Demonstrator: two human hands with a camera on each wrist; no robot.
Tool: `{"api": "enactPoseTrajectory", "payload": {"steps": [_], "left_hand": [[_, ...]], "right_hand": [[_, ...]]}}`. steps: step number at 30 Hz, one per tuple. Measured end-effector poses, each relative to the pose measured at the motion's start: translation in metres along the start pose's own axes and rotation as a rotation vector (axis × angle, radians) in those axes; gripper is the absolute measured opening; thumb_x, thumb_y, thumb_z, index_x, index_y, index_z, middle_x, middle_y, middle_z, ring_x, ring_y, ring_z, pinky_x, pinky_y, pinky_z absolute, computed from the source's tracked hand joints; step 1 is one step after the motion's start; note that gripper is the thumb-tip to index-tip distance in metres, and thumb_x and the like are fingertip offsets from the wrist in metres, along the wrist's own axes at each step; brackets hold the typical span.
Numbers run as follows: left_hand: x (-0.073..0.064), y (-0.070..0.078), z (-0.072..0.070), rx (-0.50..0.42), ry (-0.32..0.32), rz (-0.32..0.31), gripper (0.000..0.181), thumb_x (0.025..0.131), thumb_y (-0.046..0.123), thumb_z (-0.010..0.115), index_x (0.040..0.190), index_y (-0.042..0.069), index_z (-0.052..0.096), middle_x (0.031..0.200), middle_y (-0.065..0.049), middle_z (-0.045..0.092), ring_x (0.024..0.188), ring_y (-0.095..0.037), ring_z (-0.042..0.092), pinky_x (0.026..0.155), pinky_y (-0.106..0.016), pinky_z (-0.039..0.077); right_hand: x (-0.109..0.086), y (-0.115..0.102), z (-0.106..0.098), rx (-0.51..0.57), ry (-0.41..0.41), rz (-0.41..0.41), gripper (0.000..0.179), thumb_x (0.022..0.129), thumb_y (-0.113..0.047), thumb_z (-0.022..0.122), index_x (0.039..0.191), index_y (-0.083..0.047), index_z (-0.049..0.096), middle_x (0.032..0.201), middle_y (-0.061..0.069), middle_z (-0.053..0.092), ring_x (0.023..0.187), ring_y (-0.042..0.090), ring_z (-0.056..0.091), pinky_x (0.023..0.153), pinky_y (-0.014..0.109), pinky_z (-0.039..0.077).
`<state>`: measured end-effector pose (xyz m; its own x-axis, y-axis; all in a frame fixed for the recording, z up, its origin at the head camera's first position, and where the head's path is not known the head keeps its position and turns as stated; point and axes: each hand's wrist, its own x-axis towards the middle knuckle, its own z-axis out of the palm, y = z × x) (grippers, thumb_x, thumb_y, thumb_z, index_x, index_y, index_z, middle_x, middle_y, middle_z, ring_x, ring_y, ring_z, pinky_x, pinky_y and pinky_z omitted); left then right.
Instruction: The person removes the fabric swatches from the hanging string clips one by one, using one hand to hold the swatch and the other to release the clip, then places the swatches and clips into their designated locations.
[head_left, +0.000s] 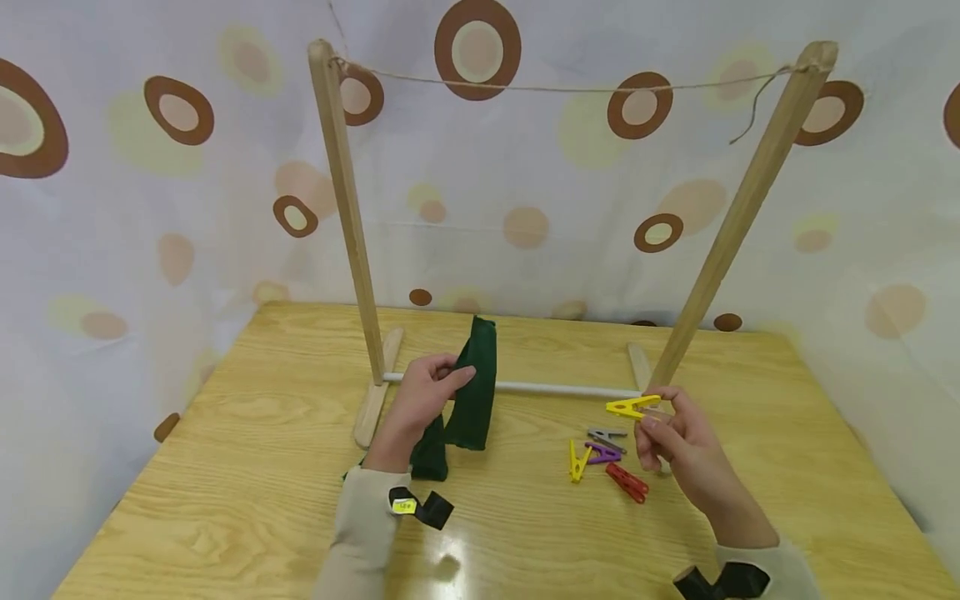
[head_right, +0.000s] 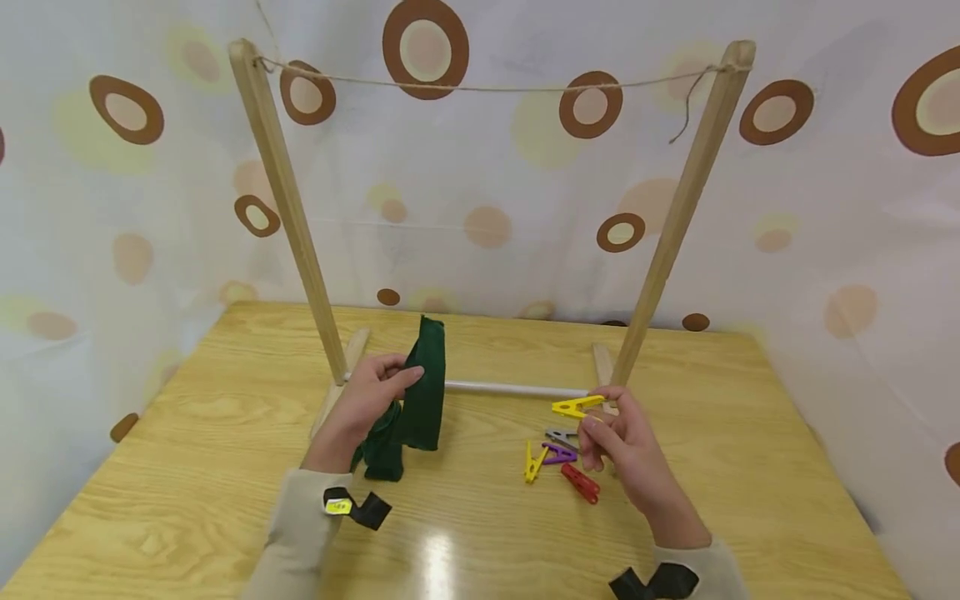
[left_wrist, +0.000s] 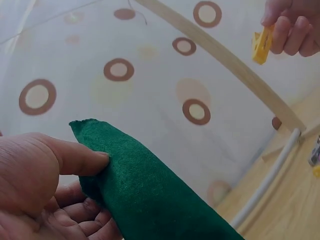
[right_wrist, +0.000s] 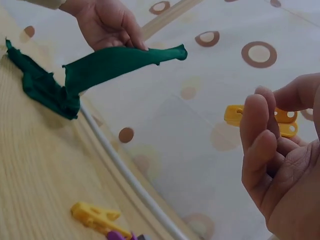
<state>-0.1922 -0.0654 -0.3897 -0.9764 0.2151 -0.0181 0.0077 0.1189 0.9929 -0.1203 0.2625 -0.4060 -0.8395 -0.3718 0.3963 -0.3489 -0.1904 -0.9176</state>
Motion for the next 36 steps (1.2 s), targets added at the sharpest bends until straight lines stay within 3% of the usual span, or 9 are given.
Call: {"api": "enactPoseTrajectory", "payload": {"steps": [4, 9, 13, 18, 24, 31, 36], "left_hand": [[-0.007, -0.010, -0.010, -0.002, 0.026, -0.035, 0.022, 0.096, 0.012, 0.058, 0.105, -0.006, 0.066, 0.072, 0.004, 0.063, 0.068, -0.010, 0.056, 0.070, -0.027, 0.047], [-0.009, -0.018, -0.021, 0.052, 0.079, -0.042, 0.021, 0.095, 0.013, 0.060, 0.105, -0.005, 0.066, 0.072, 0.002, 0.061, 0.066, -0.012, 0.052, 0.066, -0.026, 0.044], [-0.009, -0.025, -0.024, 0.086, 0.088, -0.045, 0.022, 0.094, 0.012, 0.060, 0.106, -0.005, 0.067, 0.075, -0.001, 0.062, 0.068, -0.012, 0.052, 0.066, -0.026, 0.044], [-0.013, -0.038, -0.027, 0.106, 0.101, -0.055, 0.020, 0.093, 0.011, 0.061, 0.104, -0.006, 0.066, 0.077, -0.003, 0.063, 0.068, -0.012, 0.051, 0.066, -0.026, 0.044], [-0.025, -0.053, -0.038, 0.116, 0.123, -0.109, 0.017, 0.094, 0.009, 0.060, 0.099, -0.006, 0.065, 0.072, -0.001, 0.062, 0.067, -0.012, 0.053, 0.066, -0.026, 0.045], [-0.029, -0.057, -0.044, 0.138, 0.125, -0.112, 0.020, 0.095, 0.011, 0.059, 0.103, -0.006, 0.065, 0.082, -0.008, 0.067, 0.071, -0.012, 0.056, 0.068, -0.027, 0.046], [-0.030, -0.062, -0.045, 0.175, 0.147, -0.146, 0.021, 0.094, 0.012, 0.060, 0.104, -0.006, 0.064, 0.090, -0.014, 0.068, 0.076, -0.015, 0.058, 0.069, -0.028, 0.047]], "right_hand": [[-0.005, 0.005, -0.002, 0.000, -0.043, 0.004, 0.029, 0.101, 0.010, 0.024, 0.125, -0.003, 0.035, 0.073, 0.003, 0.056, 0.054, 0.024, 0.039, 0.044, 0.038, 0.027], [-0.006, 0.008, -0.005, -0.026, -0.022, 0.026, 0.029, 0.102, 0.007, 0.026, 0.127, -0.005, 0.035, 0.076, -0.001, 0.059, 0.056, 0.018, 0.047, 0.047, 0.039, 0.025], [-0.008, 0.009, -0.009, -0.064, -0.001, 0.060, 0.031, 0.102, 0.006, 0.028, 0.126, -0.011, 0.037, 0.077, -0.003, 0.060, 0.061, 0.009, 0.056, 0.048, 0.039, 0.027], [-0.014, 0.008, -0.016, -0.110, 0.019, 0.116, 0.029, 0.102, 0.004, 0.030, 0.125, -0.013, 0.037, 0.076, -0.004, 0.061, 0.060, 0.008, 0.057, 0.046, 0.038, 0.030], [-0.018, 0.016, -0.019, -0.111, -0.019, 0.166, 0.029, 0.103, 0.002, 0.031, 0.124, -0.016, 0.037, 0.080, -0.005, 0.063, 0.061, 0.007, 0.058, 0.045, 0.041, 0.023], [-0.021, 0.029, -0.019, -0.195, 0.045, 0.231, 0.023, 0.103, -0.002, 0.037, 0.122, -0.014, 0.036, 0.078, -0.005, 0.064, 0.056, 0.006, 0.051, 0.045, 0.040, 0.022], [-0.020, 0.035, -0.020, -0.194, 0.071, 0.289, 0.022, 0.102, -0.003, 0.041, 0.121, -0.015, 0.042, 0.078, -0.007, 0.063, 0.057, 0.003, 0.044, 0.046, 0.036, 0.024]]}}
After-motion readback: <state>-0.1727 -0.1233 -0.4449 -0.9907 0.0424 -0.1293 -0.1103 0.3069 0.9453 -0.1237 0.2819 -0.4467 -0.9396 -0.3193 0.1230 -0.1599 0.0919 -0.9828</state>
